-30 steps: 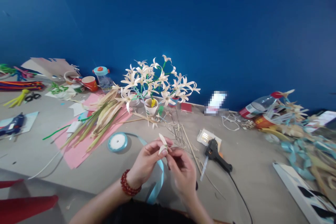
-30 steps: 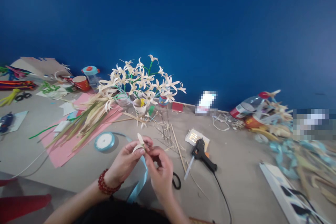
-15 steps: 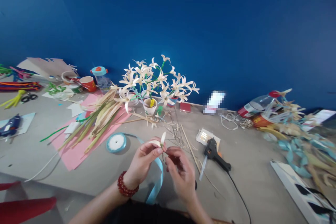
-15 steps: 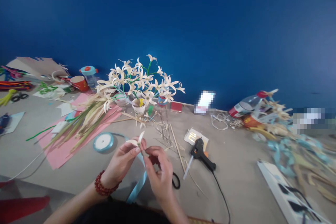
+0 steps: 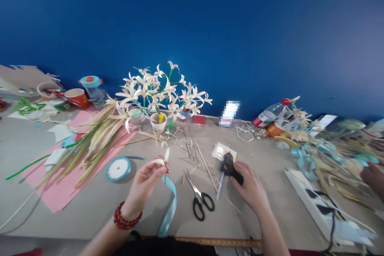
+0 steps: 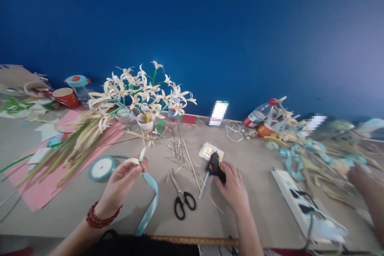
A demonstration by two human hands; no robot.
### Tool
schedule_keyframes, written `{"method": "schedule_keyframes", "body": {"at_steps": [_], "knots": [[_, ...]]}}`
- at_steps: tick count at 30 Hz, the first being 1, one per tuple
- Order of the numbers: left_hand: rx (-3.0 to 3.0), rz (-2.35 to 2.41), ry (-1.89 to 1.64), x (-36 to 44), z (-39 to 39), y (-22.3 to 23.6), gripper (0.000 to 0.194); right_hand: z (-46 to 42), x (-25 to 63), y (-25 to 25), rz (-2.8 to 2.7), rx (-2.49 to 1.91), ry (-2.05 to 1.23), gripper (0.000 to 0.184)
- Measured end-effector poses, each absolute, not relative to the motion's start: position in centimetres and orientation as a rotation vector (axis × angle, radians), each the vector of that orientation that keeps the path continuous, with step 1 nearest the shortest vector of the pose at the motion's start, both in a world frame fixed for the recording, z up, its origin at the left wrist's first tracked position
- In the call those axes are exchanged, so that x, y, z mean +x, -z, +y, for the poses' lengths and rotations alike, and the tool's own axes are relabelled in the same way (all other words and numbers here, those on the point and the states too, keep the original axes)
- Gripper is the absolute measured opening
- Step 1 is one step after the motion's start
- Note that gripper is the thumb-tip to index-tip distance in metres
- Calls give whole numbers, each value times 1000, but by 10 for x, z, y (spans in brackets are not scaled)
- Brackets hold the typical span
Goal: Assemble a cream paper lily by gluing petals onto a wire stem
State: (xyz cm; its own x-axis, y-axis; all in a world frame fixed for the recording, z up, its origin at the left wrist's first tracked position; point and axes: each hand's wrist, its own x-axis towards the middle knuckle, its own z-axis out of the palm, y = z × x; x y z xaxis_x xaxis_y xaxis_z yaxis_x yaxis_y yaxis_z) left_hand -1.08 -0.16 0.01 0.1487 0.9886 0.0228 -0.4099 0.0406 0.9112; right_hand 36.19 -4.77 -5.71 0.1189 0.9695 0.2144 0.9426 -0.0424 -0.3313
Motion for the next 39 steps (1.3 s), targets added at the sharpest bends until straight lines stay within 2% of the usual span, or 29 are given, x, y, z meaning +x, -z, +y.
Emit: {"method": "schedule_keyframes", "body": {"at_steps": [7, 13, 17, 22, 26, 29, 33, 39], "knots": [[968, 809, -1240, -12, -3, -1, 11, -33, 383, 77, -1951, -1875, -109, 32], [950, 795, -1233, -8, 0, 1, 11, -31, 393, 72, -2069, -1896, -112, 37], [966, 782, -1206, -5, -2, -1, 12, -28, 404, 69, -1903, -1951, -351, 39], [964, 756, -1174, -3, -3, -2, 13, -30, 408, 57, -1343, -1715, -885, 40], [931, 751, -1147, -2, -4, -3, 14, -35, 388, 35, -887, -1343, -1112, 42], [927, 768, -1138, 0, -4, -4, 16, -41, 365, 15, -776, -1165, -1121, 29], [876, 810, -1149, 5, -3, -5, 14, -53, 325, -6, -836, -1164, -1085, 16], [880, 808, -1153, 12, -3, -11, 13, -74, 248, -12, -1193, -1214, -1031, 24]]}}
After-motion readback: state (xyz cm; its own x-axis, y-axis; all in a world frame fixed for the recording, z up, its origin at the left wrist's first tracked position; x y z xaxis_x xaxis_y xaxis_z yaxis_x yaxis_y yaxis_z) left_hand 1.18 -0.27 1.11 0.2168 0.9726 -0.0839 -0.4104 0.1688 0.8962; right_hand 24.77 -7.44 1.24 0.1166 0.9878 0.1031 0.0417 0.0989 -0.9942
